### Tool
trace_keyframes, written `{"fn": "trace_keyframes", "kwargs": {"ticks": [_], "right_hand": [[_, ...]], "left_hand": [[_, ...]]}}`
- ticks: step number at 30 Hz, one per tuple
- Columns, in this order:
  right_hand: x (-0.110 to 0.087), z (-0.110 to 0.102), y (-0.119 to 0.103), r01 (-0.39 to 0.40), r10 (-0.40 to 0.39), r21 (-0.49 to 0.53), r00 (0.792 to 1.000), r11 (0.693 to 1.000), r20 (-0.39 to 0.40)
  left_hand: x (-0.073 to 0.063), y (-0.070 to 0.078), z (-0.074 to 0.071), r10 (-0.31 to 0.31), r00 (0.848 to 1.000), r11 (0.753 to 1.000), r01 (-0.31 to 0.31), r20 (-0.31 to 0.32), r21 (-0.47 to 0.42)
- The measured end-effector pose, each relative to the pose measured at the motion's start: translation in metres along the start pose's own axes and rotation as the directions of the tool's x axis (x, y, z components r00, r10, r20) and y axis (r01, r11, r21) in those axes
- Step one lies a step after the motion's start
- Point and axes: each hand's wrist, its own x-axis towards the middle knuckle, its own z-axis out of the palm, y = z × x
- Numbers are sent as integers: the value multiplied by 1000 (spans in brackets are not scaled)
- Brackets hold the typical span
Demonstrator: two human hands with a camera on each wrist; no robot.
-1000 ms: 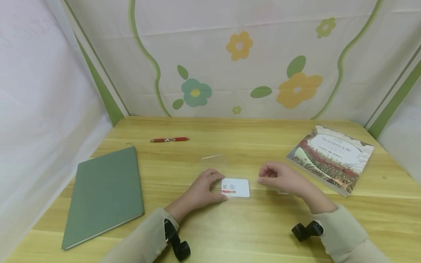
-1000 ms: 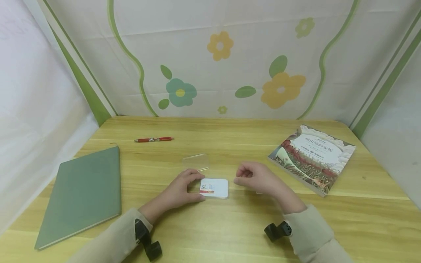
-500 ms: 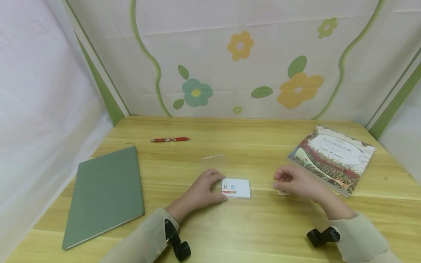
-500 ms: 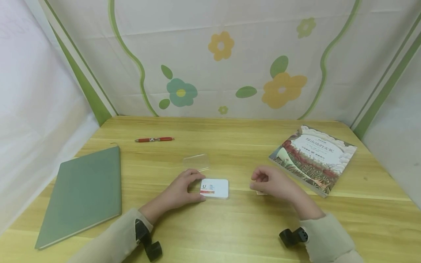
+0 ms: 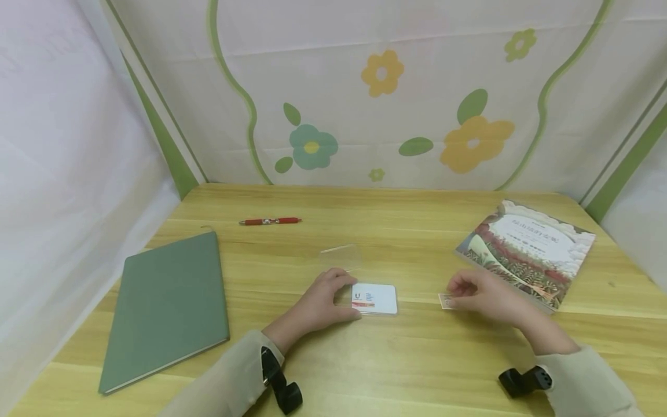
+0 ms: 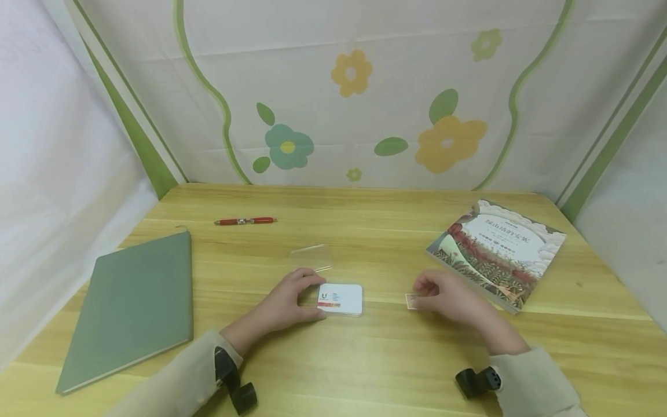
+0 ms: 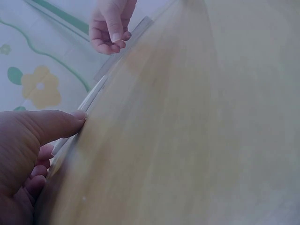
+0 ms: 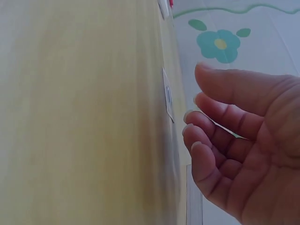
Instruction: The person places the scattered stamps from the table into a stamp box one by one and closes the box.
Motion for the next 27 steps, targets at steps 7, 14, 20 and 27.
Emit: {"fn": "trace_keyframes", "kwargs": {"ticks": [7, 14, 20, 27], "right_hand": [[2, 0, 6, -23, 24, -16, 1000, 1000, 6], [5, 3, 11, -12, 11, -69, 1000, 998, -10], [7, 3, 12, -18, 17, -83, 1000, 996, -5], [6, 4, 12, -21, 21, -73, 1000, 997, -1]], "left_hand": [[0, 0, 0, 1, 1000, 1000, -1, 2, -1], [1, 1, -1, -5, 1000, 1000, 5, 6, -5], [1, 1, -1, -6, 1000, 1000, 6, 6, -6], [0, 2, -1, -4, 1000, 1000, 4, 3, -3]]}}
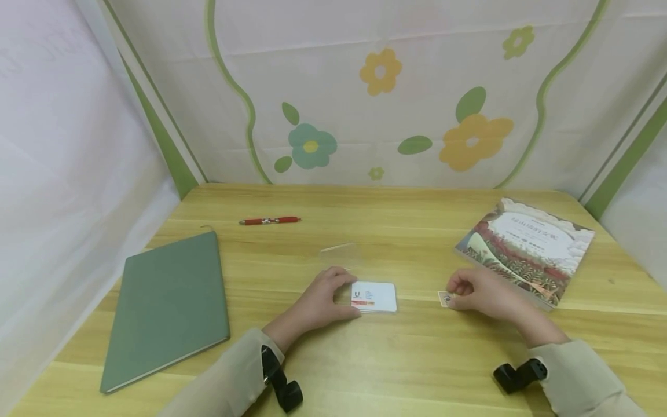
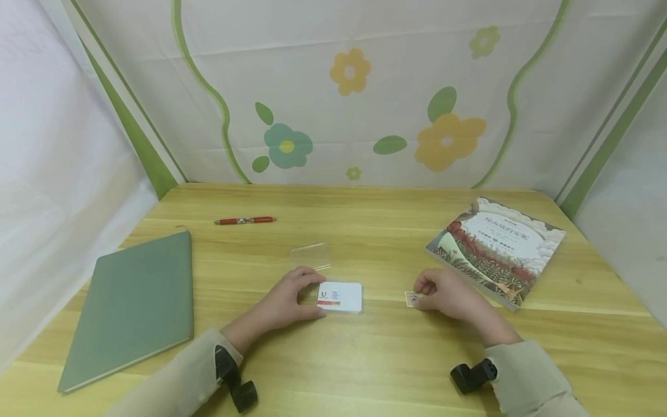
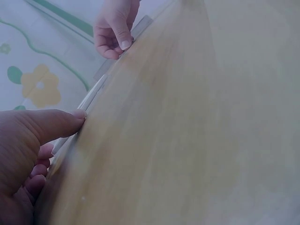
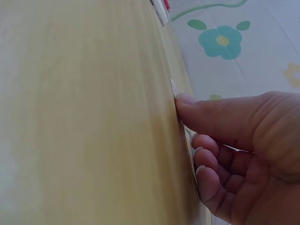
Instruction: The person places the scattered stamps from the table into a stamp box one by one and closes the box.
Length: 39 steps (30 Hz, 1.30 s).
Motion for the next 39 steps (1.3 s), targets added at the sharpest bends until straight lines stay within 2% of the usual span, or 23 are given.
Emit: {"fn": "trace_keyframes", "kwargs": {"ticks": [25, 32, 39], "right_hand": [[-1, 0, -4, -17, 17, 13, 1000, 1000, -12], [-2, 1, -5, -1, 1, 21, 1000, 1000, -21], [-3, 1, -5, 11, -9, 64, 1000, 998, -23]], "left_hand": [[0, -4, 2, 17, 1000, 1000, -17, -5, -3], [1, -5, 2, 20, 1000, 1000, -20, -11, -1], [1, -5, 3, 16, 1000, 1000, -16, -9, 7]]}}
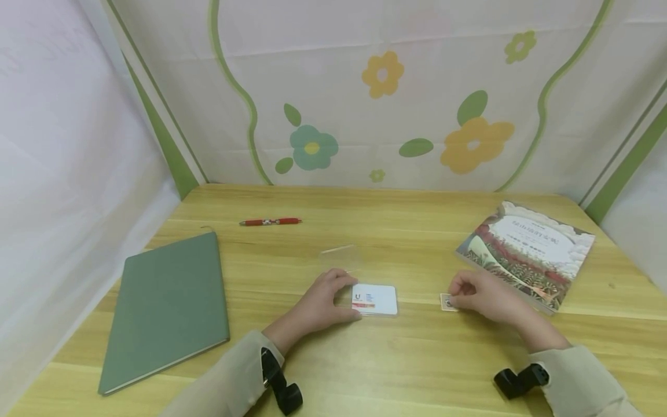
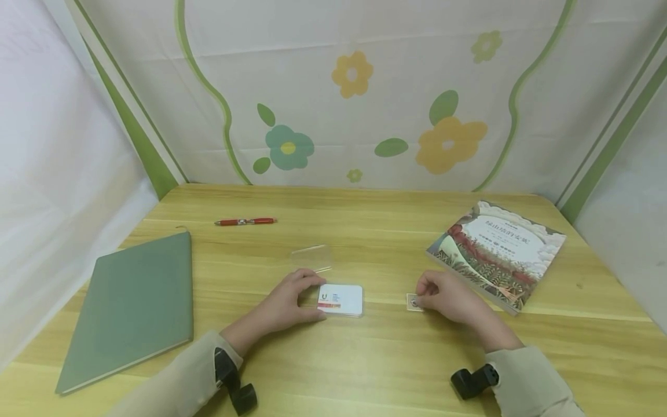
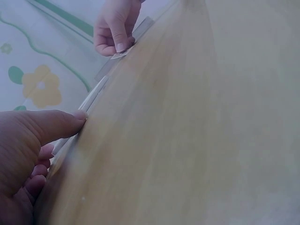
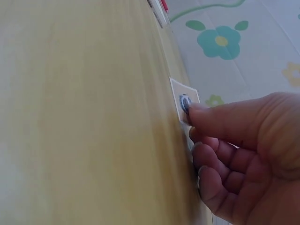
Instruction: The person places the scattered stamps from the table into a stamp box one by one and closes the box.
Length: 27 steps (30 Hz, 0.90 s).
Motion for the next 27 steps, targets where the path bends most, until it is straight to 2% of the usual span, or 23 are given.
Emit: {"fn": "trace_keyframes", "kwargs": {"ticks": [9, 15, 27], "right_hand": [[2, -1, 2, -13, 10, 76, 999, 997, 47], [4, -2, 0, -9, -5, 179, 997, 984, 78], [7, 0, -11, -20, -3, 271, 996, 962, 85]], "left_hand": [[0, -1, 1, -1, 1000, 1000, 1, 0, 5], [-1, -1, 1, -2, 1000, 1000, 2, 2, 12], [-1, 1, 0, -6, 1000, 1000, 6, 1, 21]]}}
